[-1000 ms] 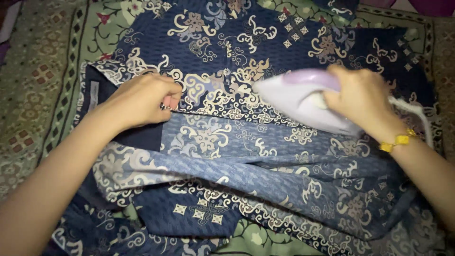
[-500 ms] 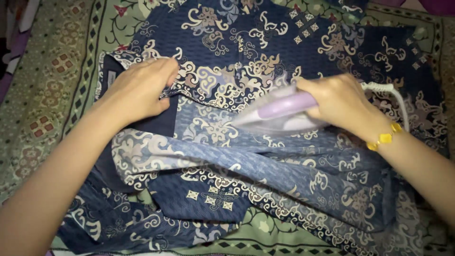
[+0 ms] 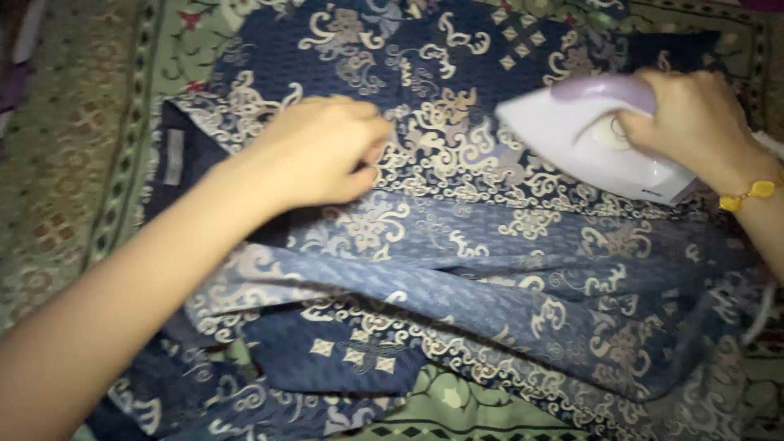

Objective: The person irons a dark blue patterned garment laid on a patterned bedsheet. They repeatedly smooth the fabric with one hand while moving a purple and white iron with the other, repositioning sections of the garment as they work.

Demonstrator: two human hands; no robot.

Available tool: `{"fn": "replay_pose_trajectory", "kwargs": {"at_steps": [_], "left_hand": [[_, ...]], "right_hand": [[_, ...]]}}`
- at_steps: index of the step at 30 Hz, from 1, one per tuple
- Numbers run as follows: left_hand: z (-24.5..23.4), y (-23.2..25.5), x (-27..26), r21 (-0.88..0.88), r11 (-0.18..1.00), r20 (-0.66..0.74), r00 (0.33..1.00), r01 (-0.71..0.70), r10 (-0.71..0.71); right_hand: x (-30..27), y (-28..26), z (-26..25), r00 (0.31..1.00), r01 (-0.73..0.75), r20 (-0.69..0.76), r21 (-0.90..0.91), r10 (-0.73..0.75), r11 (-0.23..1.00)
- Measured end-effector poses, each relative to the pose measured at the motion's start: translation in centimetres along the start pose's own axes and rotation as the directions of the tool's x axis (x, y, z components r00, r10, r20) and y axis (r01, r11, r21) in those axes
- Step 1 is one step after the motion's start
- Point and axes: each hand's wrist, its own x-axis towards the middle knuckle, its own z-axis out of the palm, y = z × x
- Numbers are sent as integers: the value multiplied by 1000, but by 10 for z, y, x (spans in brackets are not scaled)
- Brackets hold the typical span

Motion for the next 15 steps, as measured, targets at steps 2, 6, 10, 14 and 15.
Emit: {"fn": "replay_pose_trajectory", "kwargs": {"at_steps": [2, 6, 10, 14, 15], "left_hand": [[20, 23, 34, 17, 990, -63, 988, -138, 139], [65, 70, 93, 5, 935, -29, 934, -355, 355], [104, 90, 120, 186, 827, -199, 804, -531, 561], [106, 101, 130, 301, 767, -132, 771, -567, 623], [106, 105, 132, 320, 780, -47, 813, -538, 581]], "right_hand": [[-16, 14, 7, 994, 1, 107, 87, -10, 996], [-29, 50, 30, 991, 57, -115, -87, -67, 995], [-33, 52, 24, 997, 51, -49, -29, -52, 998], [-38, 40, 16, 994, 73, -85, 20, -71, 997], [-36, 35, 16, 996, 14, -83, 15, -13, 1000]]}}
